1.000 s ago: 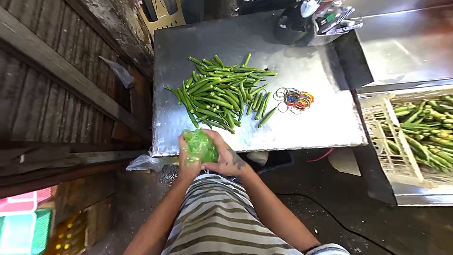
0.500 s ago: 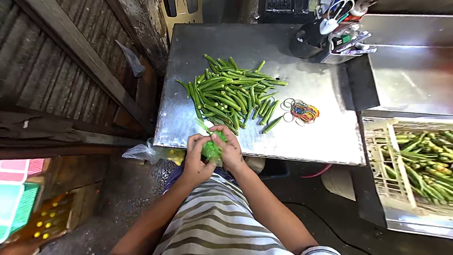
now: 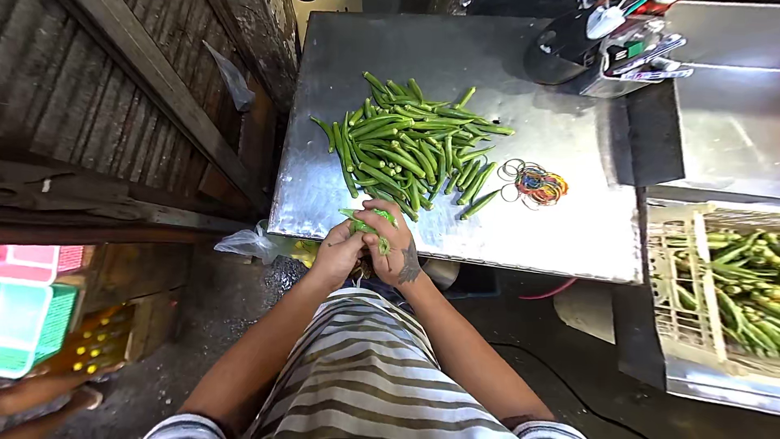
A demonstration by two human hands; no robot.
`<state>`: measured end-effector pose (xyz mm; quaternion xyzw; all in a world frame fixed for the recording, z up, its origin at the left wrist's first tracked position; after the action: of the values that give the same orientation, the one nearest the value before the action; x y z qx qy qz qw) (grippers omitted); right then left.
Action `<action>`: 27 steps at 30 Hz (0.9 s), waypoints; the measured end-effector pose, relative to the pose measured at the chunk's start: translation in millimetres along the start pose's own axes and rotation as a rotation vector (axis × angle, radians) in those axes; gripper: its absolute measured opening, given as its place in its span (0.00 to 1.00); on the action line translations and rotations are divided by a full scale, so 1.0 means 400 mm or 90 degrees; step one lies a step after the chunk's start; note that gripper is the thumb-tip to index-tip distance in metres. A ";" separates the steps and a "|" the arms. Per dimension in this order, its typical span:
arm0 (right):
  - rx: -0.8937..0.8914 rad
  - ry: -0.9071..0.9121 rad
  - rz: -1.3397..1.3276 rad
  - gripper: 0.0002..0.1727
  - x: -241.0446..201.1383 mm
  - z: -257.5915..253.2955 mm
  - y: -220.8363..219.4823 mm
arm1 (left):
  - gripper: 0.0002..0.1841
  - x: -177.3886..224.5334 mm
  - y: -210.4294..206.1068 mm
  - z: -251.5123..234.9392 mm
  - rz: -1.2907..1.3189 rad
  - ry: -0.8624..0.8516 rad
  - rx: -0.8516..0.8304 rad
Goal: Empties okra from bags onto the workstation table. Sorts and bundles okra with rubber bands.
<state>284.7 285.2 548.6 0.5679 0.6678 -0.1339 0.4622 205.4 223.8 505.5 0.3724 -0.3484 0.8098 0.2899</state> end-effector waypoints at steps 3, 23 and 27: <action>0.051 0.052 0.081 0.16 0.025 0.008 0.023 | 0.18 -0.014 -0.026 0.022 0.023 0.005 -0.069; -0.415 0.002 0.007 0.54 0.051 0.071 -0.309 | 0.23 -0.096 0.591 -0.015 0.202 -0.014 0.549; -0.507 0.078 0.134 0.50 0.092 0.092 -0.427 | 0.28 -0.151 0.938 -0.112 0.079 -0.070 0.745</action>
<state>153.8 228.2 441.6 0.4167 0.6318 0.2173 0.6164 -52.8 24.9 304.8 0.4911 0.1206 0.8622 -0.0299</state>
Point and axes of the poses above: each hand's wrist, its own z-axis away from the middle knuckle, its own y-axis out of the back of the hand, x = y × z, the point moved 10 cm from there along -z, towards the middle knuckle, and after that the axes turned 10 degrees about x, right-handed, at the moved point
